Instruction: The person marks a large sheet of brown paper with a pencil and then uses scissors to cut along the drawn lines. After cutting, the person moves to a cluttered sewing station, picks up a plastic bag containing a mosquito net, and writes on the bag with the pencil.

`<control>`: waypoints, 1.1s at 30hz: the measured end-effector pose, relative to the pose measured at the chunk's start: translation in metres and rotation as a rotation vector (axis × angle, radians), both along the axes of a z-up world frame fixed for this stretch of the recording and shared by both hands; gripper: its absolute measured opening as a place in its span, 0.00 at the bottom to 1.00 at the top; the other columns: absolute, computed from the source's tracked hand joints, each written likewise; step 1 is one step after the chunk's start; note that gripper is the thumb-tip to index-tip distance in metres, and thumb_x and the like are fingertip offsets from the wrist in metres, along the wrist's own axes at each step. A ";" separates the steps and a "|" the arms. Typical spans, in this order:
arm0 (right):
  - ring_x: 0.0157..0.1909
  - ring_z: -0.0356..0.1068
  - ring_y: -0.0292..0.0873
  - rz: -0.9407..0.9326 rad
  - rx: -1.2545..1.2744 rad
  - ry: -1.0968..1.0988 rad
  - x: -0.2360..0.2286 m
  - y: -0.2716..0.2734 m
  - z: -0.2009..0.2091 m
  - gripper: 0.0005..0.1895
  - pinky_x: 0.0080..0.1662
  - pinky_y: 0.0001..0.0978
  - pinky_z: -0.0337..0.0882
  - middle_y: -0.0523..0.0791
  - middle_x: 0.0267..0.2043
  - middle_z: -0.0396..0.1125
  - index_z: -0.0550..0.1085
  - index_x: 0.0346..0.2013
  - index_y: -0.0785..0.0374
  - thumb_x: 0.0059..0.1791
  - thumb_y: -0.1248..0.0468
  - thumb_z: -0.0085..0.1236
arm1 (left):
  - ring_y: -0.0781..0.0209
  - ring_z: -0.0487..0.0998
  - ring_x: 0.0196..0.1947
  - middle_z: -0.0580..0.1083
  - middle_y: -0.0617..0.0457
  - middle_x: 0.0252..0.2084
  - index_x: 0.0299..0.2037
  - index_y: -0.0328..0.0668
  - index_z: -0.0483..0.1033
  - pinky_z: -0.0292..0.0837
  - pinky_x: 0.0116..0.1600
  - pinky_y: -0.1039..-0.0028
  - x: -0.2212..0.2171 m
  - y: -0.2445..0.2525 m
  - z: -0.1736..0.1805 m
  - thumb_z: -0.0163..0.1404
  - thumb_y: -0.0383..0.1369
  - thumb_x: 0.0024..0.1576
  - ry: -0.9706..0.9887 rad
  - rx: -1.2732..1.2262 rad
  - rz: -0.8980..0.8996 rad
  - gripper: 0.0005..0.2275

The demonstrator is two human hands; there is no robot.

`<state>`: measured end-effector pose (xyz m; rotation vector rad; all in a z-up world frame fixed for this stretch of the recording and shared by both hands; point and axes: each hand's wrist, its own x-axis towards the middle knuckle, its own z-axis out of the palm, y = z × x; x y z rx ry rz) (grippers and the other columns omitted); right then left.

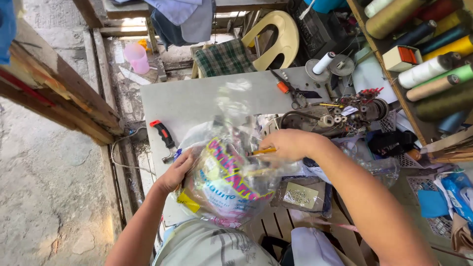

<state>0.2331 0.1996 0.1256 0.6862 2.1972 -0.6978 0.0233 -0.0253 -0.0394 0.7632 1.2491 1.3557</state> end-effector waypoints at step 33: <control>0.43 0.77 0.56 0.034 0.351 0.013 -0.017 -0.050 0.033 0.21 0.45 0.49 0.77 0.50 0.43 0.75 0.65 0.55 0.56 0.49 0.57 0.58 | 0.40 0.60 0.72 0.63 0.39 0.71 0.75 0.51 0.58 0.47 0.75 0.49 0.007 -0.002 0.040 0.26 0.61 0.63 -0.041 -0.131 -0.085 0.35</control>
